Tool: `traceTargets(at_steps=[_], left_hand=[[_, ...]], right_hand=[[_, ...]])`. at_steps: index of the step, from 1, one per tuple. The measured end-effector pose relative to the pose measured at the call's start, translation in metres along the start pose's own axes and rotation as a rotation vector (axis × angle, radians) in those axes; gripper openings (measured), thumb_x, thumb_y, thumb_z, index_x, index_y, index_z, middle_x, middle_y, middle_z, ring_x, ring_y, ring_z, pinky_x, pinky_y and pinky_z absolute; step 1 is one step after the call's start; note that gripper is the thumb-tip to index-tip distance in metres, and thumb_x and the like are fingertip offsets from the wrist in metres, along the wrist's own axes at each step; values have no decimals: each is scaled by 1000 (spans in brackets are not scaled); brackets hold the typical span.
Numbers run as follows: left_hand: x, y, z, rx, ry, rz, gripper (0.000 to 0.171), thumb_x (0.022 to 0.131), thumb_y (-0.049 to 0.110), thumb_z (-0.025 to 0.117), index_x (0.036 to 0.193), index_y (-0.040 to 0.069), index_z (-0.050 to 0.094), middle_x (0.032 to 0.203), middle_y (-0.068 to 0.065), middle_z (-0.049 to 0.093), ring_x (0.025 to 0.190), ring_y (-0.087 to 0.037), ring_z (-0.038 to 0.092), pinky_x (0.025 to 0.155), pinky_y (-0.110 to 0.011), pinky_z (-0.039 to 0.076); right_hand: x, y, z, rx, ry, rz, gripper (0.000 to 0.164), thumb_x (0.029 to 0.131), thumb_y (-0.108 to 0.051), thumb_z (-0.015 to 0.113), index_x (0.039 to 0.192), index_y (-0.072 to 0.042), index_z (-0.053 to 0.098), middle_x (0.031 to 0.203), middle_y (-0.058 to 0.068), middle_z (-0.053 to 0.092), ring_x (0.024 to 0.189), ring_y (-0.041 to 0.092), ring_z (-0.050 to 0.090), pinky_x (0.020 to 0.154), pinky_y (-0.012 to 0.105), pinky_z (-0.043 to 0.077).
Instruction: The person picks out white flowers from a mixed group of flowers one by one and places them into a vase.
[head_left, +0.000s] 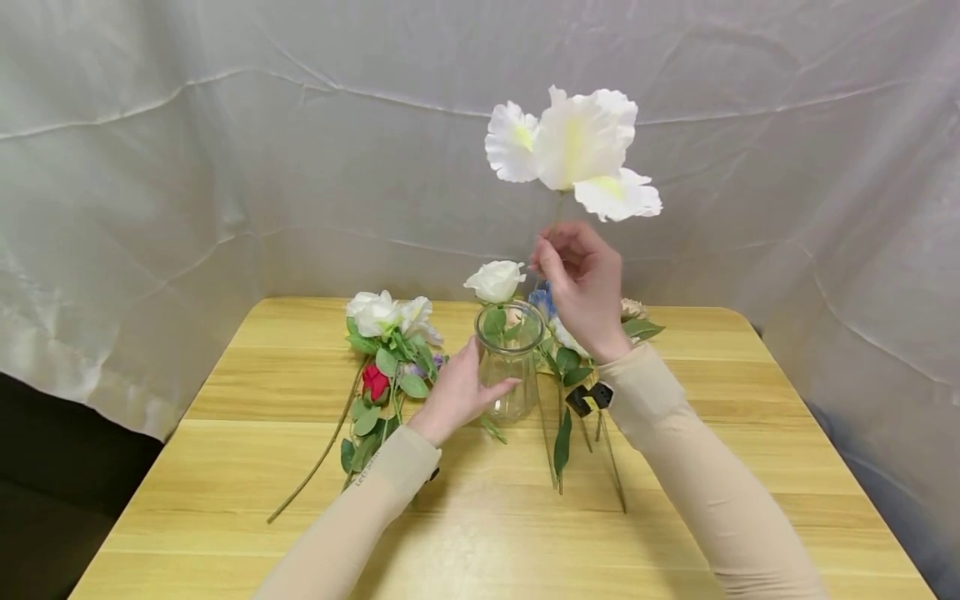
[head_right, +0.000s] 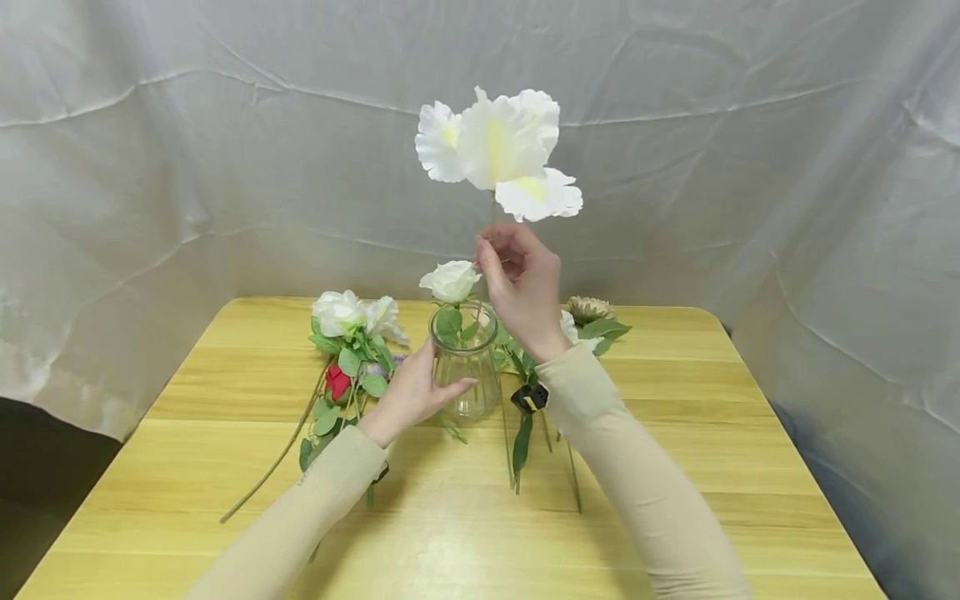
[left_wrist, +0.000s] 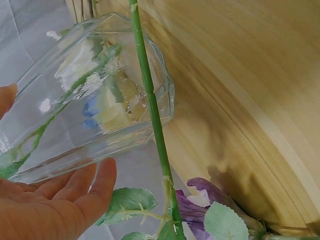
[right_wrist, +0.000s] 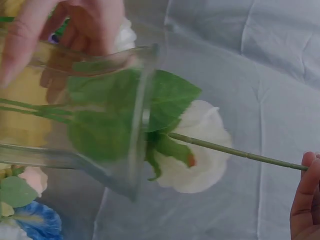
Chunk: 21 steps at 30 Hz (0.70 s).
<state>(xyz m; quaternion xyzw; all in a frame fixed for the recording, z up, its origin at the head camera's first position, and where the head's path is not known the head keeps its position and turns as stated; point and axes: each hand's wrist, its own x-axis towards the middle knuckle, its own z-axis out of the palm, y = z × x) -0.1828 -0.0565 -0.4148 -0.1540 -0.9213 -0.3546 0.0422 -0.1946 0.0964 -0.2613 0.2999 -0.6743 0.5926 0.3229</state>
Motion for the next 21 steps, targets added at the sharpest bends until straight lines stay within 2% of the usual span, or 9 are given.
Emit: traceTargets(at_steps=[7,11,12,18,19,21], left_hand=[[0,-1,0,-12,14,31,86,80,47,70,144,6,30,133,-14,53,118,-30,53,101,-39,44],[0,-1,0,-19,21,41,85,80,46,71,144,8,30,133,-14,54,118,-30,53,101,-40,44],[-1,-1,0,-18,22,42,85,80,46,71,144,7,30,133,-14,54,118,-30,54,100,-40,44],[-2,1,-1,-15,18,33,86,81,47,70,144,5,30,133,-16,54,118,-31,53,100,-39,44],[-2,1,-1,-14,18,32,86,81,47,70,144,4,30,133,-16,54,118,-31,53,100,-39,45],[-2,0,-1,-11,17,26,86,81,47,70,144,4,30,133,-16,54,118,-31,53,100,-39,44]], right_hand=[[-11,11,1,-83,-39,91,8,89,6,56,91,14,57,75,27,62,63,22,58,54,15,50],[-19,19,-1,-98,-73,144,9,90,5,57,92,13,58,77,26,62,66,27,60,56,15,51],[-20,21,-2,-95,-81,155,9,90,4,57,93,13,59,78,26,62,66,26,61,56,19,53],[-29,30,-4,-104,-119,230,13,92,-1,57,94,12,60,80,25,64,70,38,62,60,42,57],[-30,32,-5,-111,-125,239,14,92,-1,57,94,12,60,80,25,64,71,42,61,61,42,57],[-32,35,-5,-125,-134,245,14,93,-2,56,94,11,60,80,25,64,71,42,61,60,40,57]])
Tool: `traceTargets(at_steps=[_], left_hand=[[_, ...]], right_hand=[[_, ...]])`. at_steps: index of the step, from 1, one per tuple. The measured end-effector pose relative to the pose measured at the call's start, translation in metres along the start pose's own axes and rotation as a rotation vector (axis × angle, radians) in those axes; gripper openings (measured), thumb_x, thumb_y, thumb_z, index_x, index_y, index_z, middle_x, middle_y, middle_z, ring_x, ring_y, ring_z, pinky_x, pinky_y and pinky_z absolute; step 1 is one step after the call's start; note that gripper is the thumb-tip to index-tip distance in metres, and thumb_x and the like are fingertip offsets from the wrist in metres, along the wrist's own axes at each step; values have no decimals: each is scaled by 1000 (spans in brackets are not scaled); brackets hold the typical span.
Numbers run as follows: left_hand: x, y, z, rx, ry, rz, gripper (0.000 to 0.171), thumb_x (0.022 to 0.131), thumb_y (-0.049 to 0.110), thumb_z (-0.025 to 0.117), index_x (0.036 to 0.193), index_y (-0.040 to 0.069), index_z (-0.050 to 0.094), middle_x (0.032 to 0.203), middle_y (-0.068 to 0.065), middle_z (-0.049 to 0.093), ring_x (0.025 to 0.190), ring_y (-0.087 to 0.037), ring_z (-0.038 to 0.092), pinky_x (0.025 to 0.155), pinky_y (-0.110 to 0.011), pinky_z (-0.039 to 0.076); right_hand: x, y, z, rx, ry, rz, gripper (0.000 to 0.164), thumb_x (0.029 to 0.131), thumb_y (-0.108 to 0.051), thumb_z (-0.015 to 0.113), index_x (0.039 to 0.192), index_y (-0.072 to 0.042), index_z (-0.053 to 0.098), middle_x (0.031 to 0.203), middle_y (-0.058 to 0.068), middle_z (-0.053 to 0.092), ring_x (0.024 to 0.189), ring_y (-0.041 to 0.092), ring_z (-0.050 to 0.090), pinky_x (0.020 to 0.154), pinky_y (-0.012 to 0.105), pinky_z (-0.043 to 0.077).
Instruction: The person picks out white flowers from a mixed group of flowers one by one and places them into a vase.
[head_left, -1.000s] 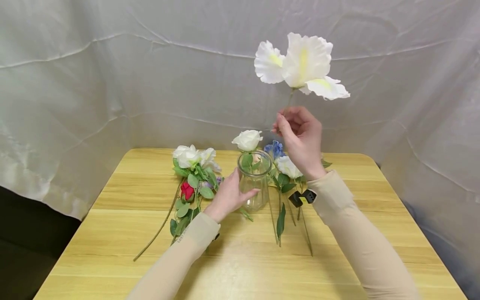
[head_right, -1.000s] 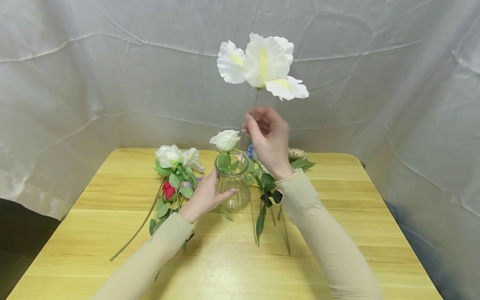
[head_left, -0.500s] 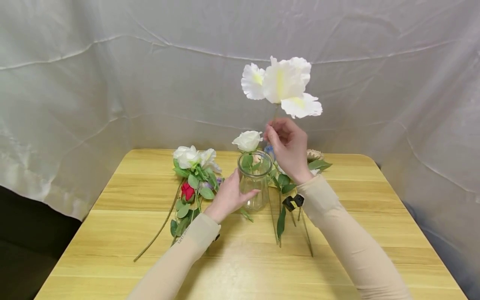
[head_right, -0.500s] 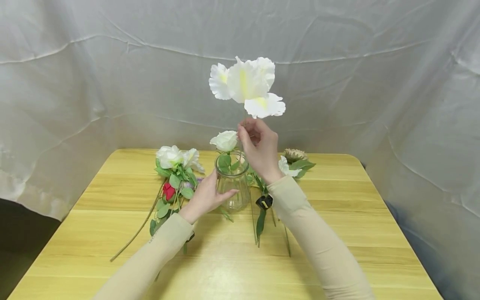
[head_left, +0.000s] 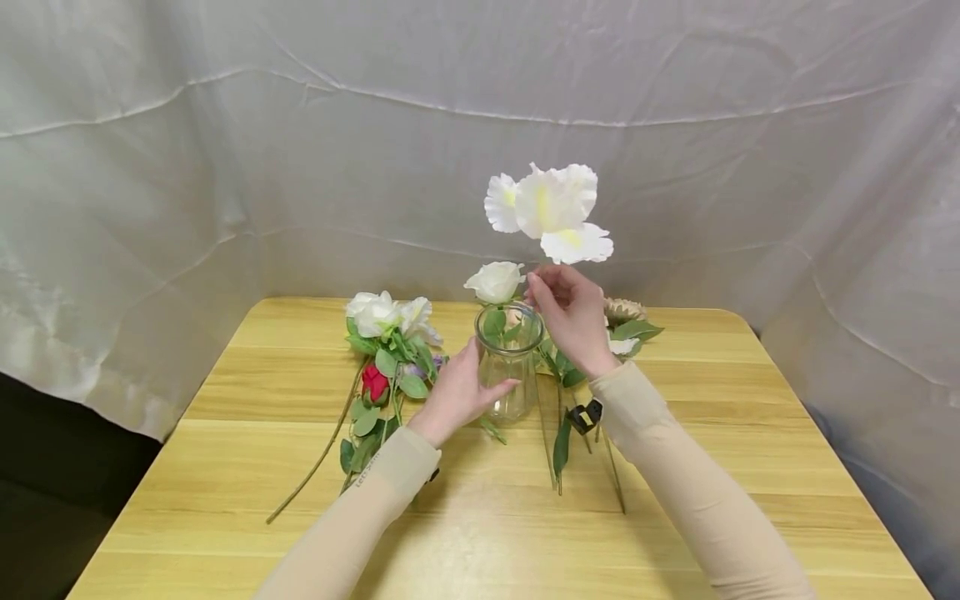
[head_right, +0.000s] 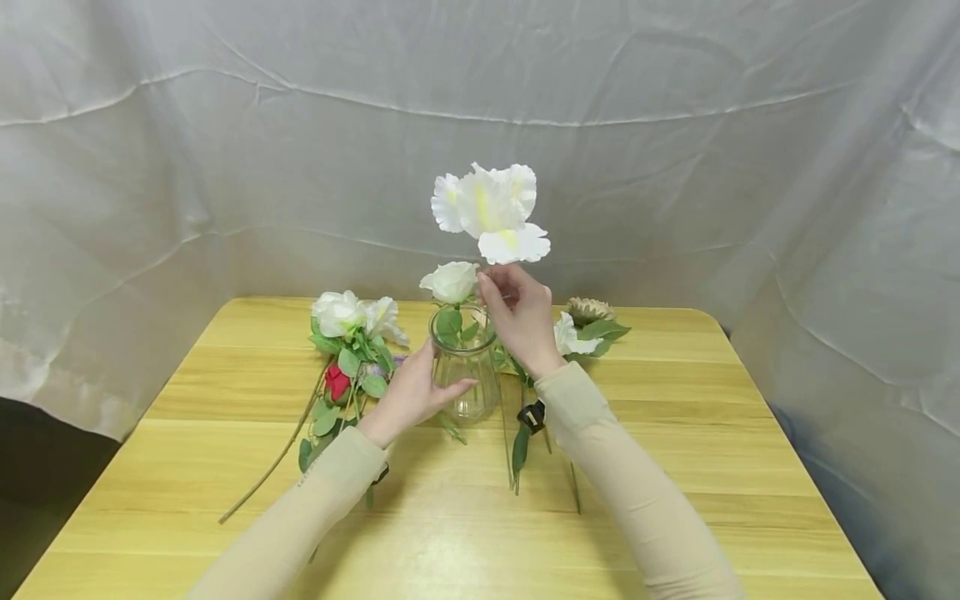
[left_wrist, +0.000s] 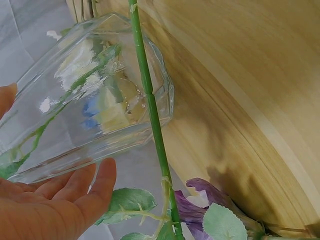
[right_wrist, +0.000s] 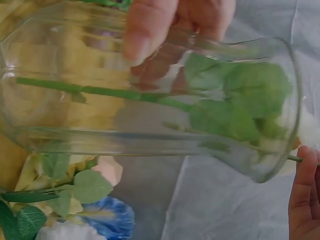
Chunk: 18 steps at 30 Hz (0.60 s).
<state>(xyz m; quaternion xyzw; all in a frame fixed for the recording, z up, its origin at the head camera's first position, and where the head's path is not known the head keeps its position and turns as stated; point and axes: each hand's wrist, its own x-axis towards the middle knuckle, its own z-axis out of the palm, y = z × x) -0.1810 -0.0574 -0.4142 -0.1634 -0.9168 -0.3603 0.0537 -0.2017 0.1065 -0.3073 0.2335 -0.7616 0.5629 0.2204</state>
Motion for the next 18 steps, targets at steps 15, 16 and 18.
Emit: traceTargets(at_steps=[15,16,18], left_hand=[[0,-1,1,-2,3,3,88,80,44,71,145,3,28,134,-17,52,119,-32,52,101,-41,43],[0,-1,1,0,5,6,88,80,45,71,145,3,28,134,-17,52,119,-32,52,101,-40,43],[0,-1,1,2,11,11,87,80,45,71,144,3,29,134,-17,53,119,-31,53,101,-40,44]], right_hand=[[-5,8,2,-158,31,46,13,91,-6,61,92,6,67,79,22,67,67,30,61,55,15,47],[-6,8,1,-155,30,48,13,91,-6,61,92,6,67,79,22,67,67,30,60,56,15,47],[-6,12,1,-149,26,50,13,90,-5,62,94,7,67,80,22,67,68,30,60,57,15,47]])
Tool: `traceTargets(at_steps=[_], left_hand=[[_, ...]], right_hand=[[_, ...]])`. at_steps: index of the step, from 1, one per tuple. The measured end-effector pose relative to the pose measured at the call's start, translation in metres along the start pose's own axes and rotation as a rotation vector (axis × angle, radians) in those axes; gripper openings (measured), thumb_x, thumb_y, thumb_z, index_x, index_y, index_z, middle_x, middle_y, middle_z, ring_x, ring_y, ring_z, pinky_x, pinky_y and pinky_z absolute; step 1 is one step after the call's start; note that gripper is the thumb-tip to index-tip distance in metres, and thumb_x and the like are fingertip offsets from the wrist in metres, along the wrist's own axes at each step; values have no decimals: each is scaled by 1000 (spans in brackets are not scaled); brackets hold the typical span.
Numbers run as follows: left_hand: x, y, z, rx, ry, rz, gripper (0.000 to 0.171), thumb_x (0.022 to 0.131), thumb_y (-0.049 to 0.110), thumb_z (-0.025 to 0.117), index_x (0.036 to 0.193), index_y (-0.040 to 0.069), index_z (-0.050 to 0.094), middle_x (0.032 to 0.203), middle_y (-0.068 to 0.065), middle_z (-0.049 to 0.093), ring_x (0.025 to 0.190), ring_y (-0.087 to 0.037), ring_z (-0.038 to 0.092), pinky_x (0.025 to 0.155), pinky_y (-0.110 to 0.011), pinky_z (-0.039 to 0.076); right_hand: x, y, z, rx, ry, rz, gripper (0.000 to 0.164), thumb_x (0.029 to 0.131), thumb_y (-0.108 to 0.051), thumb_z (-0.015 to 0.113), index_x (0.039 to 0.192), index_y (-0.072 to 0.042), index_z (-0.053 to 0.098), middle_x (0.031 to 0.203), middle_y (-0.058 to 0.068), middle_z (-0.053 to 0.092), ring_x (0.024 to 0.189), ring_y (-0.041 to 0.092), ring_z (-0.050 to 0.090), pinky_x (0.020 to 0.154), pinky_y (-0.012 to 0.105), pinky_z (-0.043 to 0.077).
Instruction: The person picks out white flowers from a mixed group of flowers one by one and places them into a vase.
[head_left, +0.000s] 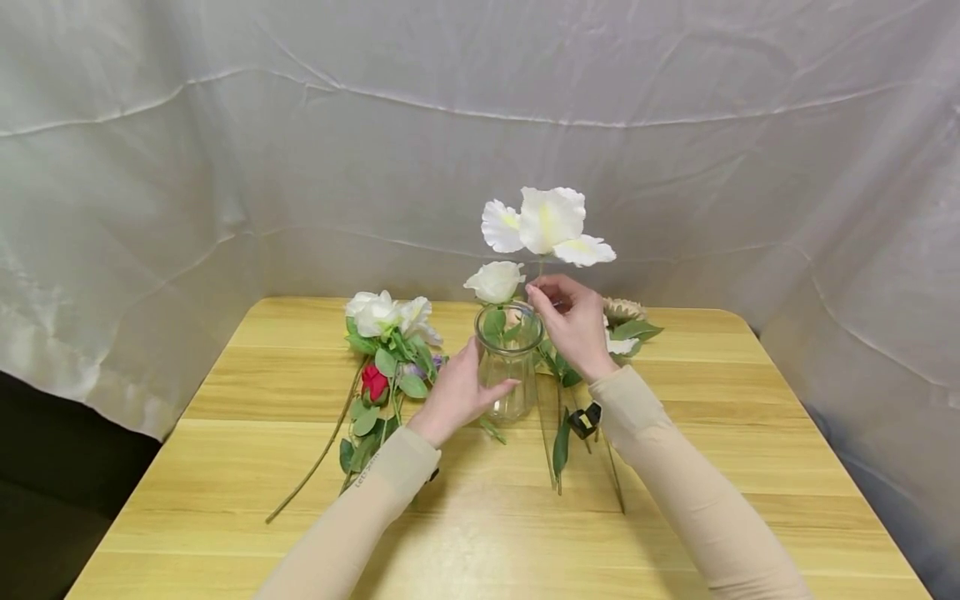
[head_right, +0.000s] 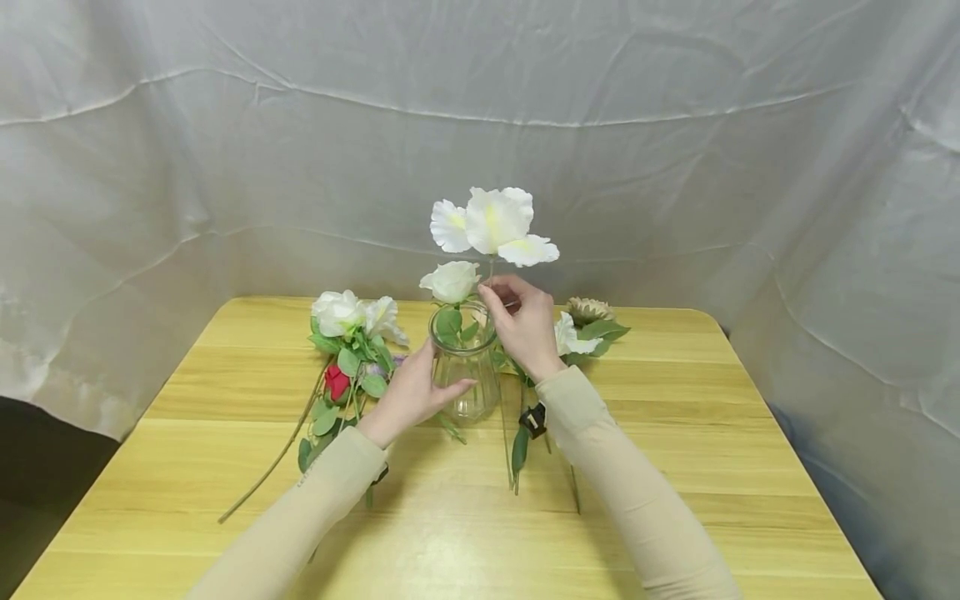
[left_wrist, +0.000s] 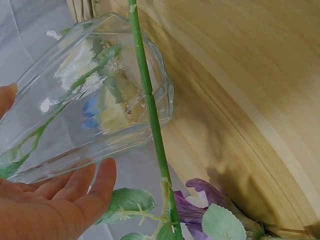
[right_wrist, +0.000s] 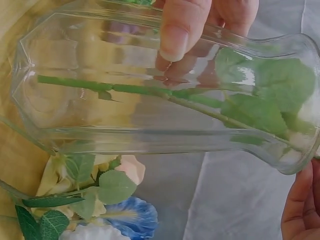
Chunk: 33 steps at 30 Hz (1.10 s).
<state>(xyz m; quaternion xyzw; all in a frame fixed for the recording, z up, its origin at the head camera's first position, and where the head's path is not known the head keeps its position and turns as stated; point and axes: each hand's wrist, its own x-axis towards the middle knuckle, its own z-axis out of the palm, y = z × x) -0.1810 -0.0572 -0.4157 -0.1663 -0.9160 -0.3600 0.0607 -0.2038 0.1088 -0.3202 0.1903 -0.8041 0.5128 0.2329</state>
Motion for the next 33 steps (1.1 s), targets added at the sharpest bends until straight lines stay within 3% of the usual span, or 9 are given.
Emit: traceTargets(at_steps=[7,14,21,28,33], left_hand=[[0,-1,0,-7,6,11,86,80,44,72,143,3,30,133,-16,53,118,-31,53,101,-39,44],[0,-1,1,-14,3,12,85,81,44,71,144,4,30,133,-15,53,119,-29,53,102,-39,43],[0,-1,1,-11,1,11,86,81,45,71,144,3,29,133,-16,53,119,-30,52,103,-39,43],[-1,0,0,-11,0,8,88,81,45,71,145,4,28,135,-16,51,121,-30,51,103,-39,42],[0,-1,1,-6,2,4,87,81,45,71,144,3,29,134,-16,52,120,-30,52,102,-39,43]], right_hand=[[2,37,5,3,7,33,18,90,-18,65,95,-1,70,79,15,68,67,25,59,55,20,46],[2,47,5,-54,-12,29,31,94,-30,59,96,-1,72,80,9,69,66,18,60,53,24,48],[2,52,6,-58,-31,38,23,91,-25,64,92,-3,73,83,9,68,68,18,61,57,24,50],[0,43,5,-40,-48,128,19,88,-18,68,94,0,71,88,16,70,72,26,63,57,21,48],[-3,18,0,-34,-80,149,19,87,-9,67,95,8,69,90,23,68,78,33,63,68,35,54]])
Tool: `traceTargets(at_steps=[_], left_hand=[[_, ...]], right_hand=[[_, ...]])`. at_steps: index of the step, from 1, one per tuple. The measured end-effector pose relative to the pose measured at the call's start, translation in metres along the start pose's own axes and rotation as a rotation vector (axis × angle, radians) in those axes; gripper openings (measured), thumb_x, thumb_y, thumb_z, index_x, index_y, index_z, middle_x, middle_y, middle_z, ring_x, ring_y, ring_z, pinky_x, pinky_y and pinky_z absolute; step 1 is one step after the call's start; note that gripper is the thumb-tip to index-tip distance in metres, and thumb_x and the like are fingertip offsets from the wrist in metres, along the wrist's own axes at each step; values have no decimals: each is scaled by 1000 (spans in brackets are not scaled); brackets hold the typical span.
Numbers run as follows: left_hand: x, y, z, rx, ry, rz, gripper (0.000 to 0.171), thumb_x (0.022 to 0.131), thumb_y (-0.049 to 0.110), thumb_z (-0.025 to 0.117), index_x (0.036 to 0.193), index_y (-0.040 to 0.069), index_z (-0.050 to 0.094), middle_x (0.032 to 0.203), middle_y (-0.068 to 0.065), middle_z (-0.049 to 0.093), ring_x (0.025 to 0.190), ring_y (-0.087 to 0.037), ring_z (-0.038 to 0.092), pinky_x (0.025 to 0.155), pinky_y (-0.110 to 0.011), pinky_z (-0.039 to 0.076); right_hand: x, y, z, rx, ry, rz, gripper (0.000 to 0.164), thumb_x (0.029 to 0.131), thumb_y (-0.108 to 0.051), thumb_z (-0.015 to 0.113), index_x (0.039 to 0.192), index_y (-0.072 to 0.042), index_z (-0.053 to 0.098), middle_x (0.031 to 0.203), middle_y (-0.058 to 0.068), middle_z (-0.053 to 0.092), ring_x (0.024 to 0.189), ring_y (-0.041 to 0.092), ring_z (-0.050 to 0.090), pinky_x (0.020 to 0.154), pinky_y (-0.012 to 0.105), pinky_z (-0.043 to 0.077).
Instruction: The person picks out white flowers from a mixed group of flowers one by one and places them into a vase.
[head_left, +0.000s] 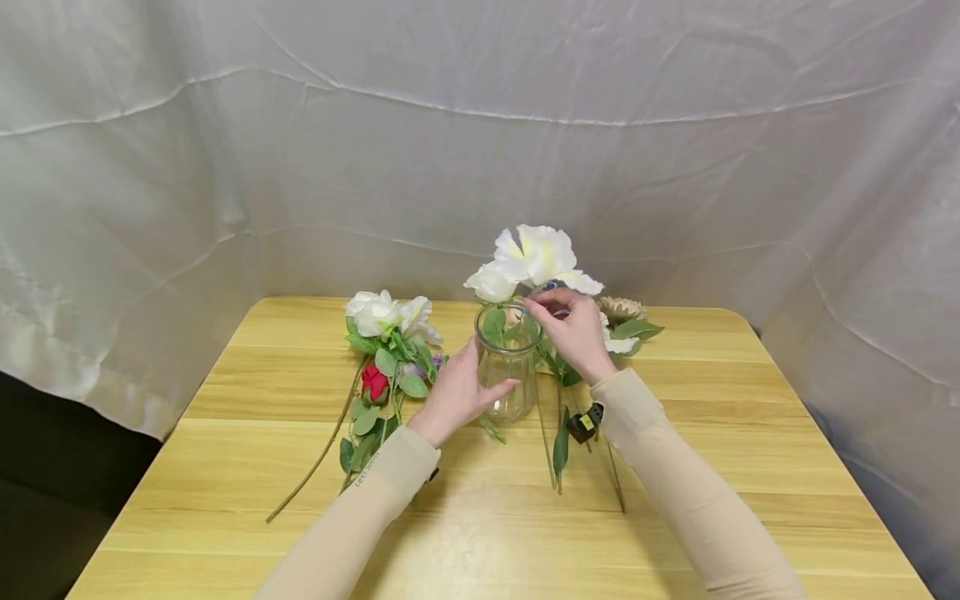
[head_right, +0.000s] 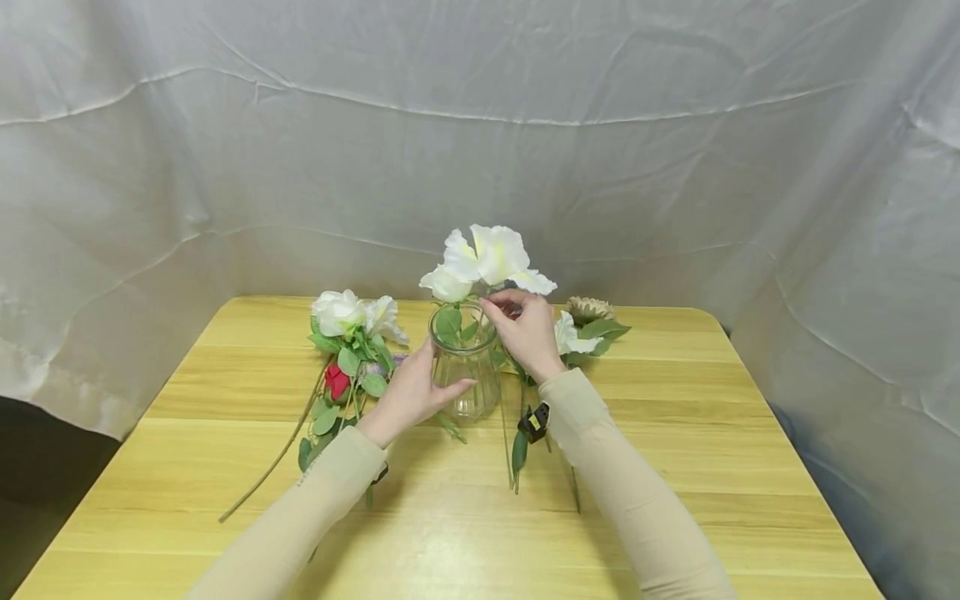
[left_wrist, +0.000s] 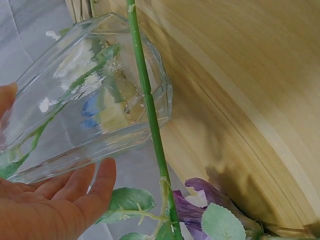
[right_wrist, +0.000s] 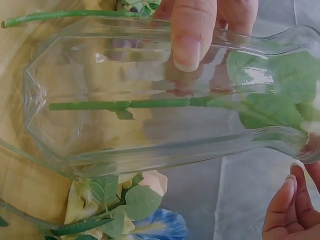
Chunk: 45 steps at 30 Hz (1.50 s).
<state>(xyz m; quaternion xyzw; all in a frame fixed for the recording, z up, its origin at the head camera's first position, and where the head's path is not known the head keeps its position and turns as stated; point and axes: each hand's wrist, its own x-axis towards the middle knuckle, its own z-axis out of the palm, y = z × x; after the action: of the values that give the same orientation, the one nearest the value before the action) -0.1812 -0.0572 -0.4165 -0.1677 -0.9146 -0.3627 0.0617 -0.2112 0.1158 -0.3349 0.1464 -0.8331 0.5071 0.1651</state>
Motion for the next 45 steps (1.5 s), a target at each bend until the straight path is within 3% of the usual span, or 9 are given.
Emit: traceTargets(at_steps=[4,10,13,23,29,31,33,40,45], left_hand=[[0,0,0,6,2,1,87,81,46,70,144,2,29,134,-17,52,119,-31,52,102,-39,43],[0,1,0,-2,-3,-5,87,81,46,70,144,3,29,134,-16,52,120,-30,52,102,-40,43],[0,1,0,-5,-3,-12,86,81,45,71,144,4,29,134,-15,52,120,-30,52,102,-40,43],[0,0,0,-3,-5,-19,89,81,46,71,145,3,27,138,-16,49,122,-31,49,104,-41,41],[0,-1,1,-6,-7,-7,87,81,44,71,145,5,28,136,-15,51,121,-30,50,103,-41,41],[0,-1,1,-11,-7,-2,86,81,43,72,145,6,28,136,-14,51,121,-30,51,103,-41,42],[-1,-1,0,-14,-8,-6,85,81,43,72,145,7,29,135,-14,52,120,-30,51,103,-41,42],[0,2,-1,-17,-20,-23,86,81,45,70,145,6,28,136,-13,51,121,-29,50,104,-40,41],[1,1,-1,-8,-28,-40,87,81,47,70,146,6,27,138,-14,50,122,-29,50,104,-40,41]], right_hand=[[2,8,1,-7,-12,5,21,88,-14,67,95,5,69,91,20,68,79,30,63,73,38,55],[4,21,4,14,-1,40,21,89,-17,66,96,3,70,92,18,68,80,28,62,67,25,51],[8,38,6,14,22,-5,23,90,-20,65,95,1,71,92,14,69,78,24,62,65,22,51],[11,30,2,-79,47,-165,16,87,-18,66,85,-3,72,73,8,68,60,19,60,52,26,50],[9,33,5,-169,26,-118,18,86,-25,69,82,-8,72,70,5,68,58,15,60,51,25,49],[8,34,6,-185,20,-94,19,86,-27,68,82,-10,72,71,4,68,60,15,60,54,27,49],[7,35,6,-131,12,-41,20,86,-29,69,82,-9,72,74,5,69,64,16,61,56,29,49],[3,36,5,76,-47,280,38,82,-44,70,94,-8,69,93,11,70,83,19,61,72,30,47],[-2,36,5,222,-86,411,46,82,-47,70,104,-7,65,106,14,66,89,15,56,76,26,46]])
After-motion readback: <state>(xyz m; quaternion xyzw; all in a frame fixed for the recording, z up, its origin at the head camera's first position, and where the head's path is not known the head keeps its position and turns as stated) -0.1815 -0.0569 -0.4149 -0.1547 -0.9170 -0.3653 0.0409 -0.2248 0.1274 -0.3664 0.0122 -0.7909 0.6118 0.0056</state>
